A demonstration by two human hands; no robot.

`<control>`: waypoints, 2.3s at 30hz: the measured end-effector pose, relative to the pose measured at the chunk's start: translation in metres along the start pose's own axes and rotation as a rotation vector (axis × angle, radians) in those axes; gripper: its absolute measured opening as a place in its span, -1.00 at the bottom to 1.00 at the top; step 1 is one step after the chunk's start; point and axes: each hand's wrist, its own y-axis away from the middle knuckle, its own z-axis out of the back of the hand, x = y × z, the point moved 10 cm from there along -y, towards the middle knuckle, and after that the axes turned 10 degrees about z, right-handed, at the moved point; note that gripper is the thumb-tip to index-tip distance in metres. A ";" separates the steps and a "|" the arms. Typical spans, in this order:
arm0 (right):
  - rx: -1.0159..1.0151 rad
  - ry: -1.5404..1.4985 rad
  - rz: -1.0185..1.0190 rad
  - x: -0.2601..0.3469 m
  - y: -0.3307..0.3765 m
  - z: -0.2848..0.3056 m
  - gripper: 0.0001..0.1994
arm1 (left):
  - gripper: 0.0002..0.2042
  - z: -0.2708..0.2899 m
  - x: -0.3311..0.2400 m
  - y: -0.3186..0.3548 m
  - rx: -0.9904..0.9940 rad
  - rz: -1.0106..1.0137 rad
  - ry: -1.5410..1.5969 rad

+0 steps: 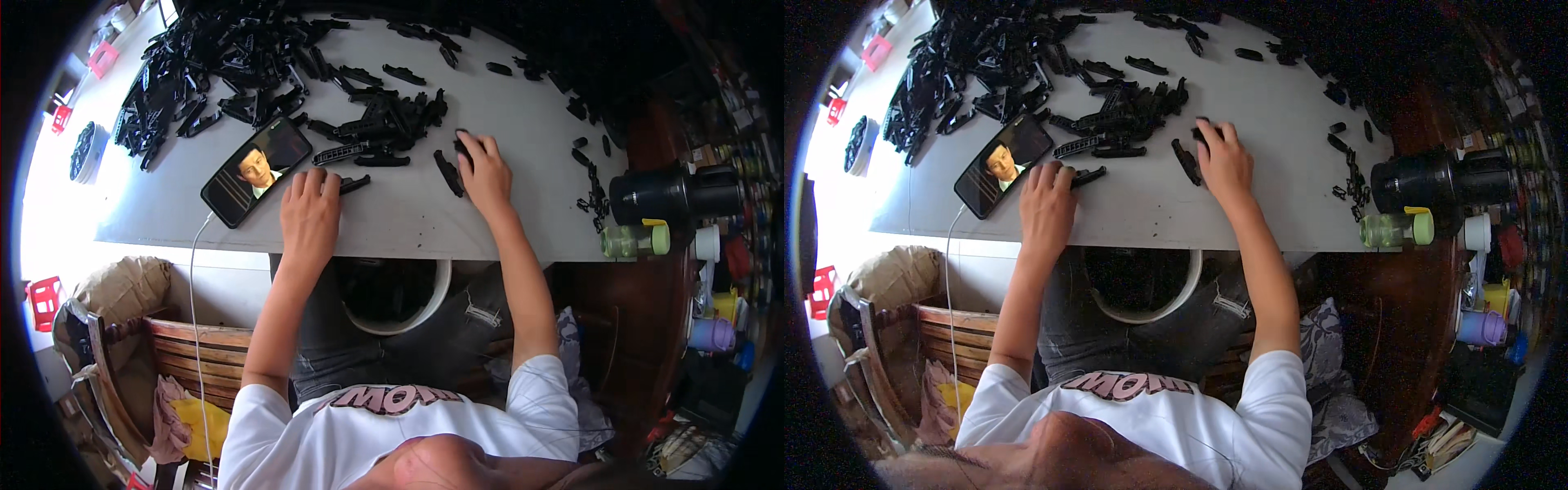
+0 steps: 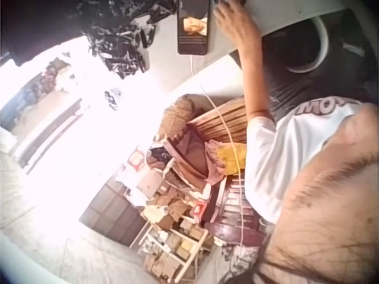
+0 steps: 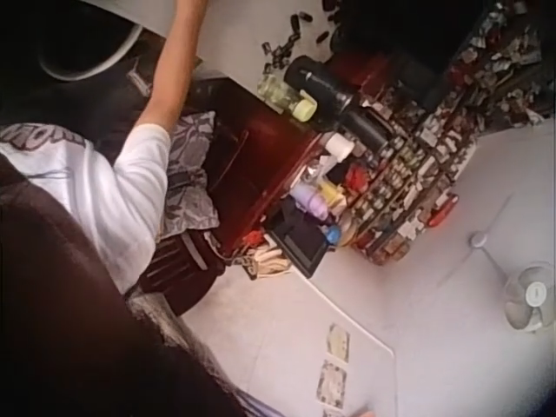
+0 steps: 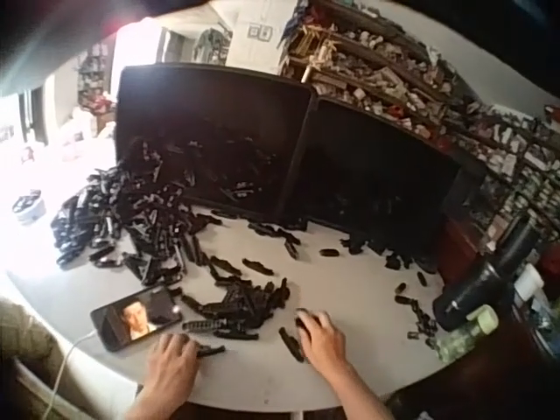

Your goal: Manually assembling small black plastic components at a workbench.

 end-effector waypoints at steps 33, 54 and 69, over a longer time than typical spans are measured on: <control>-0.071 -1.068 -0.190 0.108 0.119 0.031 -0.71 | -0.60 0.002 -0.061 0.073 0.515 0.020 0.947; -0.241 -0.054 0.076 0.034 0.031 0.046 -0.75 | -0.68 -0.045 -0.121 -0.006 0.223 -0.142 0.425; -0.157 -1.380 -0.437 0.033 0.082 0.002 -0.82 | -0.65 -0.069 -0.066 0.021 0.530 0.178 0.977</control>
